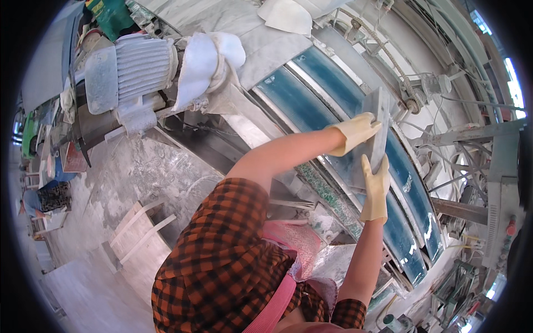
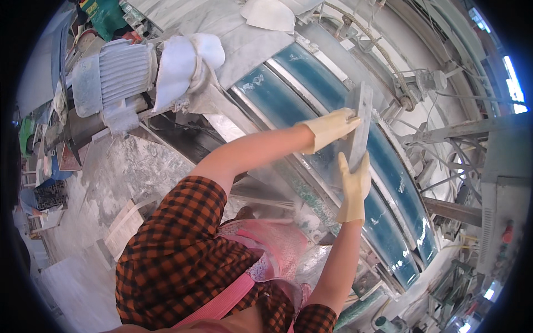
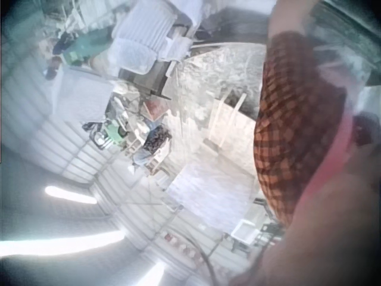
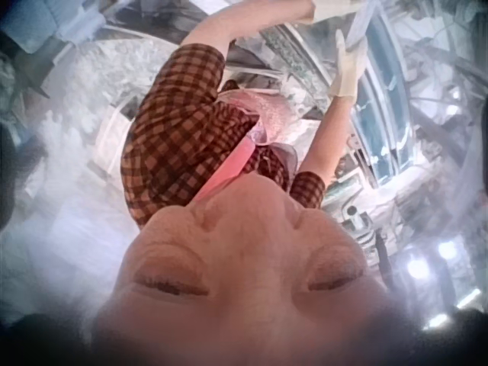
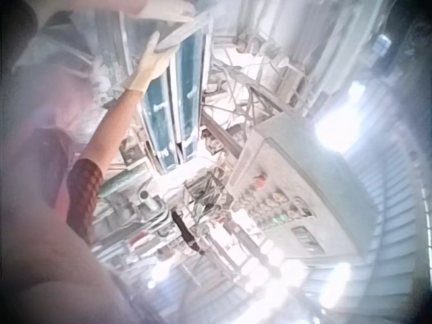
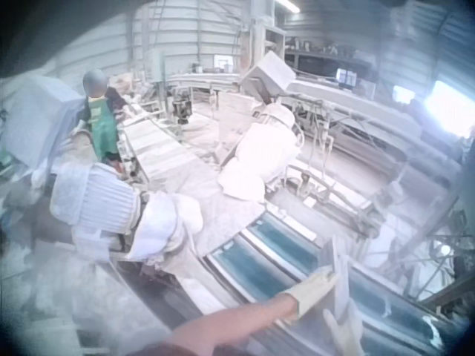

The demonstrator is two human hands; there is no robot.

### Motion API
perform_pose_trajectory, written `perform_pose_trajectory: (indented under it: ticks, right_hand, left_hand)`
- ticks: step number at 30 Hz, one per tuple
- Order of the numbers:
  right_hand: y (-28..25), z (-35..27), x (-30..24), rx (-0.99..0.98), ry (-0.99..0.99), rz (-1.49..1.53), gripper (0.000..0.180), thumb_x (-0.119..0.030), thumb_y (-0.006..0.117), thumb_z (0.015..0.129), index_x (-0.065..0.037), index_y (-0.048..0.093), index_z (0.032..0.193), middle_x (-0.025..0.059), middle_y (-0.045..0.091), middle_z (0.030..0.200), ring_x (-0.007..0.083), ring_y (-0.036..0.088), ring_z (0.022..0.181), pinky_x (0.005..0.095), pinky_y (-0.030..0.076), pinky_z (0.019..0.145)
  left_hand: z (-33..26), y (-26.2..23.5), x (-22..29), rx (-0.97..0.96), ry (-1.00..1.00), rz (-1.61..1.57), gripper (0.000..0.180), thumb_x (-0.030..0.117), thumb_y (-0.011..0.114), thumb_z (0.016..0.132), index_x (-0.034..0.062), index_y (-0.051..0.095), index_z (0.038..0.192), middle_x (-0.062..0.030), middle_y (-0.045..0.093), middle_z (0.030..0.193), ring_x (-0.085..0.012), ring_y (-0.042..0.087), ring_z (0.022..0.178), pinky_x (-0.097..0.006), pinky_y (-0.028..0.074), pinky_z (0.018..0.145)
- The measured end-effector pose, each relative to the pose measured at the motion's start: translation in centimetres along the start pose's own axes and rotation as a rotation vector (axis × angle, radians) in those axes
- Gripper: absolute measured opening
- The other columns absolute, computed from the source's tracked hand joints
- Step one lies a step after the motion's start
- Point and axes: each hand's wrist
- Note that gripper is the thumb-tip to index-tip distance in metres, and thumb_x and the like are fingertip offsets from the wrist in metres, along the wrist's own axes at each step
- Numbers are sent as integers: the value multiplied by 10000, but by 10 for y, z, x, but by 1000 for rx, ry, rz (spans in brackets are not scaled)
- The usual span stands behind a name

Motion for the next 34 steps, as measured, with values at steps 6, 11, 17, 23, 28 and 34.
perform_pose_trajectory:
  ticks: [6,11,17,23,28,34]
  right_hand:
    - [8,-4,3,88,-50,-77,740,-504,599,860,-78,403,1432,279,651,1067,434,640,947,479,502,802]
    - [9,-6,5,110,-48,-114,718,-489,593,871,-95,395,1437,263,670,1005,434,648,908,481,504,774]
    - [8,-6,6,139,-73,-37,682,-447,621,867,-79,434,1410,273,661,1047,440,642,950,476,502,802]
    - [7,-6,12,102,-13,-52,701,-464,633,857,-68,442,1404,280,654,1077,434,638,990,467,496,830]
    - [7,-6,12,119,-27,-32,703,-468,638,853,-61,451,1394,284,653,1073,432,638,993,466,493,839]
    - [6,-8,11,119,-6,44,699,-445,655,852,-71,443,1403,278,659,1059,418,647,987,465,493,848]
  left_hand:
    - [49,-115,-53,366,-26,734,291,248,571,794,30,663,963,-229,653,1002,-411,623,944,-507,490,829]
    - [52,-208,-104,669,-120,1290,307,225,666,771,88,673,1045,-158,635,1123,-329,542,1114,-470,400,960]
    - [48,-225,-109,698,-307,1196,504,181,652,768,33,565,1242,-206,526,1281,-416,420,1231,-576,254,1031]
    - [59,-227,-83,493,-553,1205,798,198,820,671,-15,440,1340,-284,476,1318,-454,449,1229,-565,364,976]
    - [59,-220,-53,252,-639,1166,939,-23,828,572,-61,359,1385,-344,416,1352,-486,445,1221,-559,411,950]
    - [76,-202,-72,237,-854,1290,936,328,767,724,-10,287,1454,-238,336,1480,-450,274,1356,-582,269,1064]
Point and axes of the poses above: each hand's wrist, its own z-axis towards the middle knuckle, its own y-axis out of the palm, x = y × z
